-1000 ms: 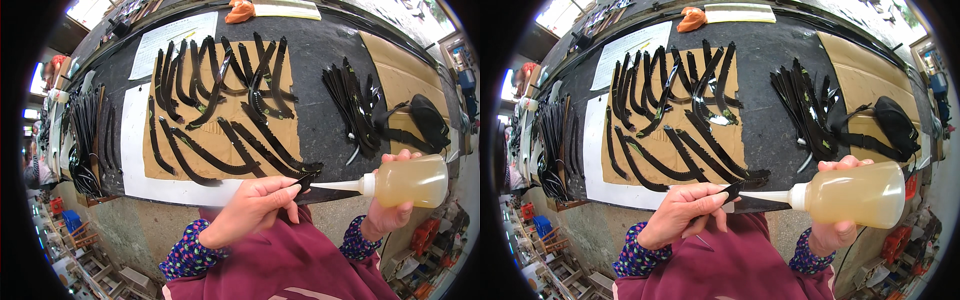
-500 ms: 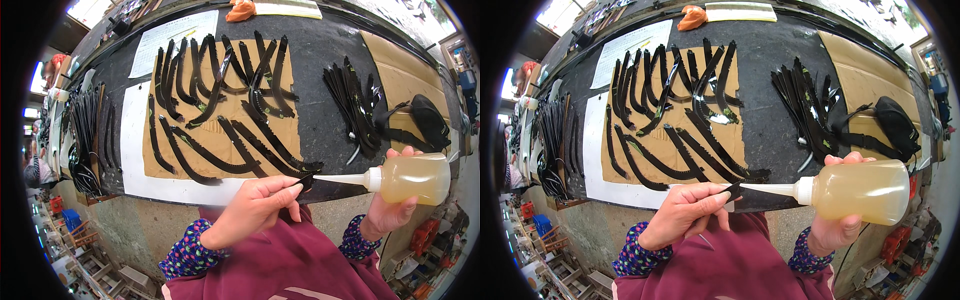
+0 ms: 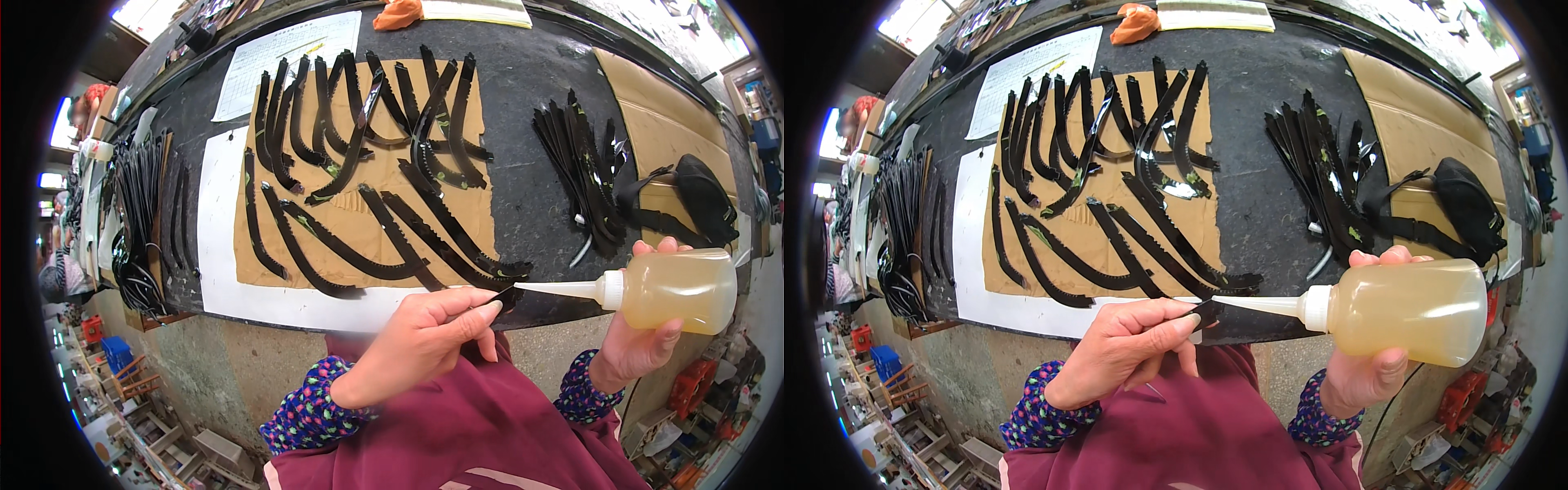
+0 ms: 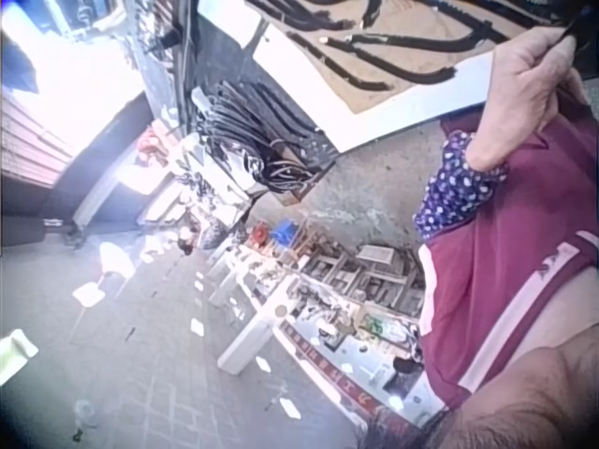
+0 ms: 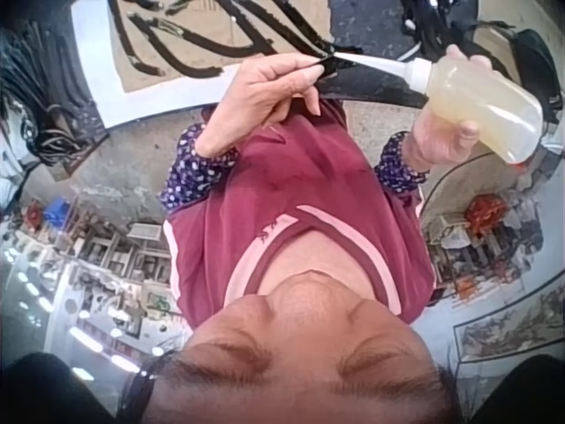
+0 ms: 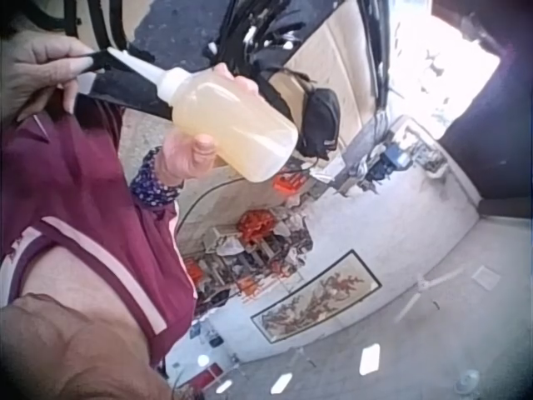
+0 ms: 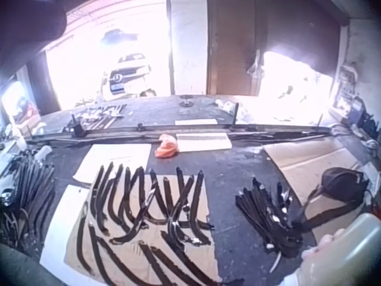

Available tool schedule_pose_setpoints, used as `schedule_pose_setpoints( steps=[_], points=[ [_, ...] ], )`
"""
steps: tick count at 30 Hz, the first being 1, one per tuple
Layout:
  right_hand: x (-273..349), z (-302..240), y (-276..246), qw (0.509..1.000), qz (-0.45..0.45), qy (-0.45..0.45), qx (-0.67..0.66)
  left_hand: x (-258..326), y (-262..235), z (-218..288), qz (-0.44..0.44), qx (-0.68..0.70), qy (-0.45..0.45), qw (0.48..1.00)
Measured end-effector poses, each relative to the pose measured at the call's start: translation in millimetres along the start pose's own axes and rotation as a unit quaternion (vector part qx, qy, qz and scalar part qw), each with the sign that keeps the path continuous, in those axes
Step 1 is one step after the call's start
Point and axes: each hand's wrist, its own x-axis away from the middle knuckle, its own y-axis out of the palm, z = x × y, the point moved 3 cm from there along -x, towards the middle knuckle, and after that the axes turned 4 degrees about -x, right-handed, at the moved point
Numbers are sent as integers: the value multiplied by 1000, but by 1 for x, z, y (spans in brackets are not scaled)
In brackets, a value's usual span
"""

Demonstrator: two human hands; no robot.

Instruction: Applying glue from a squeeze bottle to various small black shoe components on a workbench.

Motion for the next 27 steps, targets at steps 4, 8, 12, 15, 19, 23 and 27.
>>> schedule_pose_setpoints(
  steps=[4, 8, 12, 15, 19, 23, 27],
  points=[
    [0, 0, 1, 1000, -6, 1, 5, 0, 0, 0, -1, 5, 1, 1000],
    [1, 2, -1, 1000, -6, 15, -5, 0, 0, 0, 2, -2, 1, 1000],
    [1, 3, -3, 1000, -7, 15, -17, -1, -1, -1, 6, -3, 8, 1000],
    [2, 4, -5, 999, -14, 25, -24, -1, -2, 0, 4, -1, 7, 1000],
    [2, 4, -6, 999, -27, 35, -32, -2, -2, 0, 1, 3, 6, 1000],
    [3, 4, -7, 998, -25, 37, -41, -2, -2, 0, 2, 3, 9, 1000],
    [5, 5, -9, 998, -23, 40, -46, -1, -2, 0, 3, 9, 9, 1000]
  ],
)
